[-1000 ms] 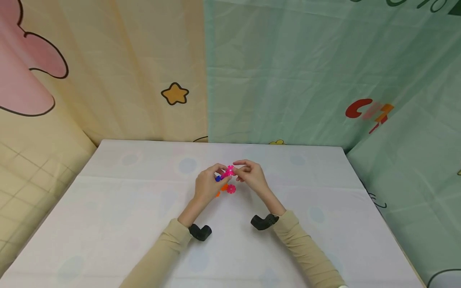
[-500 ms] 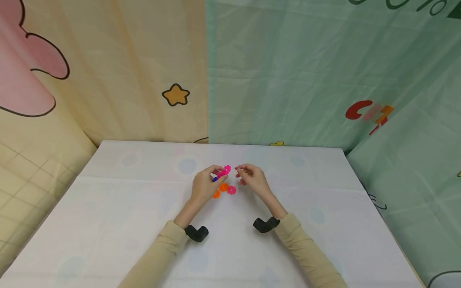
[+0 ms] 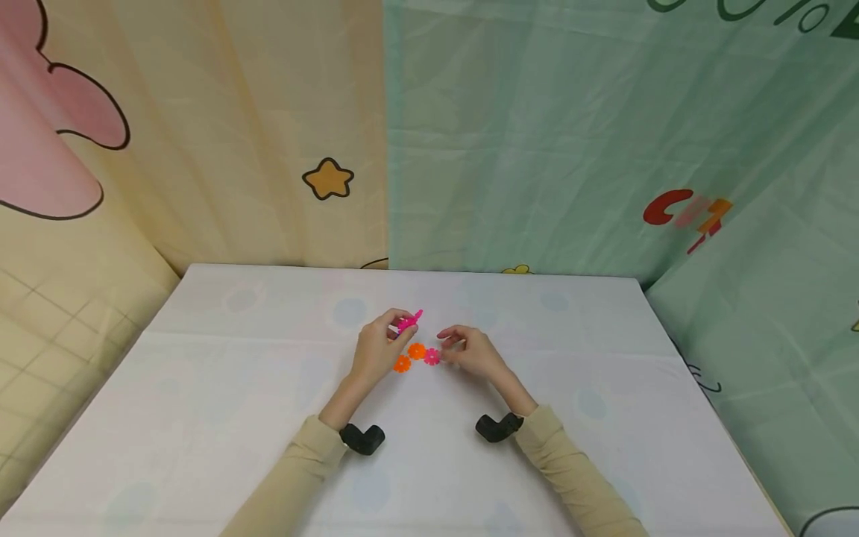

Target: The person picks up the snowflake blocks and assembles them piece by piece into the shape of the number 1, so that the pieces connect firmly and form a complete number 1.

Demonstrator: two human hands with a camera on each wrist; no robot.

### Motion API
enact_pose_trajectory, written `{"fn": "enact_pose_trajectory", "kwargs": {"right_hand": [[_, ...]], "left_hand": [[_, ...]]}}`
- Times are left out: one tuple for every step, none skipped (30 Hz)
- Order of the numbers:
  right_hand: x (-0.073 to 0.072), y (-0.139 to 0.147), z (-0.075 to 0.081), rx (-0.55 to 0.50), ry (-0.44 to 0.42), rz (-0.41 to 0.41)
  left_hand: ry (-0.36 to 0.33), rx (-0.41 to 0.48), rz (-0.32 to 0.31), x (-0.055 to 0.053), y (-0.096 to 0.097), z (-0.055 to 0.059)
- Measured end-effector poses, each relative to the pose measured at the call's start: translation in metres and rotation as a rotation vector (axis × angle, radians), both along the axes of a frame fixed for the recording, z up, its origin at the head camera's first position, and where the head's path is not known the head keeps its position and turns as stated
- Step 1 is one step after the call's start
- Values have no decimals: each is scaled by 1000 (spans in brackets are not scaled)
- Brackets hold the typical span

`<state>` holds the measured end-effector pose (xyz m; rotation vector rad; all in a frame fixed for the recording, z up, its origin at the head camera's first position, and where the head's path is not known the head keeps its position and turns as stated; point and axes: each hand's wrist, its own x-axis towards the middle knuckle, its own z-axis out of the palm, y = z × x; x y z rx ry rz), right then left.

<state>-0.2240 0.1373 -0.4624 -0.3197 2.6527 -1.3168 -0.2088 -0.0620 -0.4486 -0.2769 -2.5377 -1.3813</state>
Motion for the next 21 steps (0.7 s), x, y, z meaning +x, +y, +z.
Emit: {"fn": "enact_pose_trajectory", "kwargs": {"right_hand": [[0, 0, -1, 6, -5, 0], [0, 0, -1, 12, -5, 3], [0, -1, -2, 19, -5, 5], [0, -1, -2, 26, -6, 6], [0, -2, -3, 32, -5, 5], [0, -3, -3, 41, -2, 6], [0, -3, -4, 50, -2, 5], [1, -4, -4, 58, 0, 5], [1, -4, -4, 66, 2, 5], [2, -5, -5, 76, 5, 5], [2, -5, -5, 84, 10, 7], [2, -5, -5, 93, 13, 9], [3, -6, -5, 102, 15, 10], [3, -6, -5, 112, 18, 12], [4, -7, -4, 126, 24, 16], [4, -7, -4, 138, 23, 18], [4, -8, -3, 148, 25, 19], [4, -8, -3, 159, 26, 21], [5, -9, -3, 169, 29, 20], [5, -9, -3, 177, 30, 21], [5, -10, -3, 180, 30, 21]], "left_hand": [[-6, 5, -2, 0, 0, -1], [-10, 8, -5, 0, -1, -1], [-12, 8, -7, 0, -1, -2], [-12, 8, -10, 1, -1, -2], [-12, 8, -14, 1, -1, -2], [-11, 9, -18, 1, -1, -2], [-9, 7, -21, 1, -2, -2], [-8, 9, -25, 2, -2, -2], [-7, 9, -28, 2, -2, -2], [-7, 8, -30, 3, -2, -2], [-8, 8, -31, 3, -2, -1], [-8, 8, -31, 3, -2, -1], [-10, 7, -30, 3, -2, -1], [-12, 7, -30, 4, -2, -1], [-12, 4, -30, 4, -2, -1], [-13, 3, -31, 4, -2, -1], [-11, 2, -32, 4, -3, -2], [-11, -1, -33, 4, -3, -2], [-11, -2, -35, 4, -3, -2], [-10, -3, -37, 4, -3, -3], [-11, -5, -39, 4, -3, -3]]}}
